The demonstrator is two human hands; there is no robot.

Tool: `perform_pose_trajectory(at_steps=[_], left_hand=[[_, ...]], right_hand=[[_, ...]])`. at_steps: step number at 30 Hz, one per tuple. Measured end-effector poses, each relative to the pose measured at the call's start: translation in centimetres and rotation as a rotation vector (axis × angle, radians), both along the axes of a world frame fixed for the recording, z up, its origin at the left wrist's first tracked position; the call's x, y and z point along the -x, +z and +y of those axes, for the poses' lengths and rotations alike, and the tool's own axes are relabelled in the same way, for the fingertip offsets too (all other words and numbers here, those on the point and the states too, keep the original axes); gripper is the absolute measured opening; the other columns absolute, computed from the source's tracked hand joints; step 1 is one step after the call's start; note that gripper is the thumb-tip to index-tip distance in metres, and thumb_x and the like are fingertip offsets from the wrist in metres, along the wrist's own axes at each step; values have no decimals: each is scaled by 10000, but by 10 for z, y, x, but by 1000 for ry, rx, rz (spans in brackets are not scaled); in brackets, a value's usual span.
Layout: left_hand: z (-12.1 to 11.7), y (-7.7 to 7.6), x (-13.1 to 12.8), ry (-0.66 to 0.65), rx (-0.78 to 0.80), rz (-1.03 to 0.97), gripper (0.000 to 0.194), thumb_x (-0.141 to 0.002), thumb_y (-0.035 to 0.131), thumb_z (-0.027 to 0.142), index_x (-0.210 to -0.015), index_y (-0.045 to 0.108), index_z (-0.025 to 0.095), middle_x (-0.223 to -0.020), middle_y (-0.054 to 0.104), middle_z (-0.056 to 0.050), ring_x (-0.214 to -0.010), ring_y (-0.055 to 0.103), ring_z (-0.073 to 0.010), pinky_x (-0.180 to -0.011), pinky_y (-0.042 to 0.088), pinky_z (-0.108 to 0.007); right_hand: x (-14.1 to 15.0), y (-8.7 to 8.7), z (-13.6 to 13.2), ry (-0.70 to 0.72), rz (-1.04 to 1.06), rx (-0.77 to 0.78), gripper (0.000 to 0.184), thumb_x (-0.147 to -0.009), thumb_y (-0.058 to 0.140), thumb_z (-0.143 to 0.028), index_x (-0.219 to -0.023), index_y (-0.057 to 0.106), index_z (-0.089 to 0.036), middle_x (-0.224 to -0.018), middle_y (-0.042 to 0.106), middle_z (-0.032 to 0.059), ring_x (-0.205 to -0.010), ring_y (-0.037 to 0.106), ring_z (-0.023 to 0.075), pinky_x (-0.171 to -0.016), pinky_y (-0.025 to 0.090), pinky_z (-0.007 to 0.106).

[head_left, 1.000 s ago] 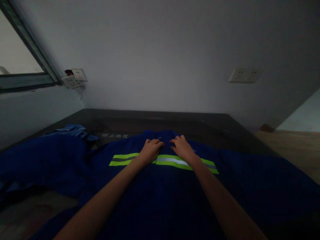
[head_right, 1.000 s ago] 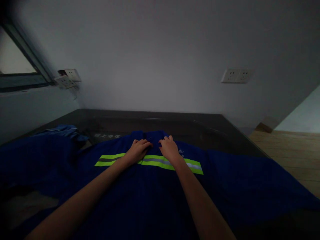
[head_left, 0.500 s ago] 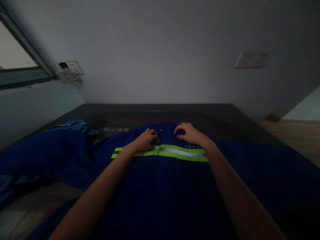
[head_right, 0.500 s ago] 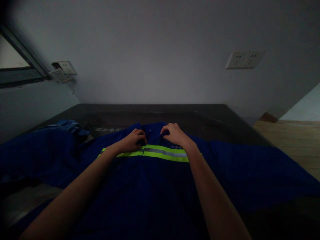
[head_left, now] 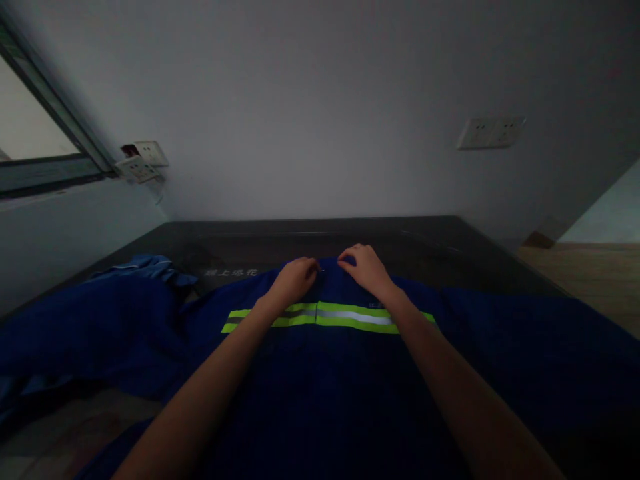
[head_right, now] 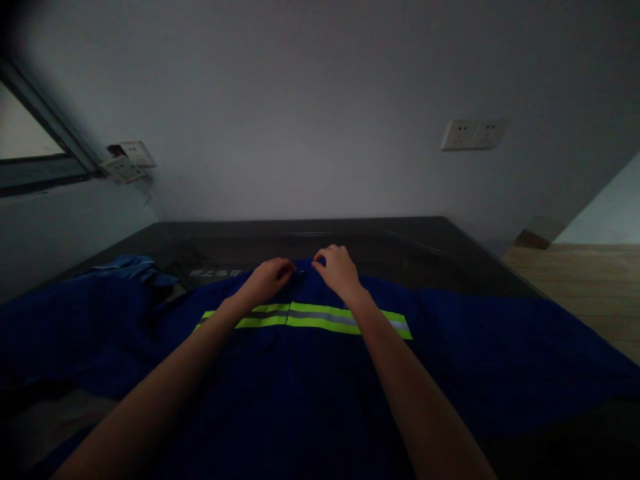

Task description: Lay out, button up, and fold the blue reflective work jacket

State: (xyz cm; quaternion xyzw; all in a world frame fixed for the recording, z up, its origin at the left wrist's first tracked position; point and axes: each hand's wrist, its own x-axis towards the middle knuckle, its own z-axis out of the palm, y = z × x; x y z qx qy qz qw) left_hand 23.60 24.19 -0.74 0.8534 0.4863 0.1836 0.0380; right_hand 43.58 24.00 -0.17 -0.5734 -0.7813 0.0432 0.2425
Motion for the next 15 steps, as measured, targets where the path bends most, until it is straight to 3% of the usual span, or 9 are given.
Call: perform_pose_trajectory(at_steps=[3, 6, 11, 15], left_hand=[[17, -1, -9, 138, -109, -43, 241, -853, 446, 153, -1029, 610, 175, -1032, 638, -85, -959, 606, -198, -854, 465, -295], [28, -12, -6, 281, -48, 11, 296, -830, 460, 130, -1099, 576, 167, -1081, 624, -106, -988, 602, -210, -865, 468, -313], [30, -24, 11, 299, -23, 106, 369, -772, 490, 91, -1127, 567, 154, -1094, 622, -126, -1032, 579, -238, -882, 462, -347], [32, -22, 16, 344, -23, 164, 405, -756, 522, 111, -1153, 570, 174, -1118, 623, -123, -1045, 568, -260, -872, 459, -376]], right_hand=[[6, 11, 21, -152, -21, 52, 217, -884, 508, -280, -1028, 660, -224, -1047, 656, 77, -1027, 552, 220, -864, 430, 333], [13, 2, 37, -268, -104, 153, 292, -872, 516, -269, -1143, 599, -197, -1126, 637, 126, -1077, 556, 257, -859, 442, 371], [13, -27, 45, -301, -143, 196, 357, -852, 487, -130, -1199, 561, -170, -1139, 630, 153, -1067, 582, 248, -849, 459, 354], [5, -31, 43, -330, -37, 126, 300, -834, 535, -137, -1113, 625, -199, -1107, 649, 111, -1056, 592, 209, -858, 454, 300]])
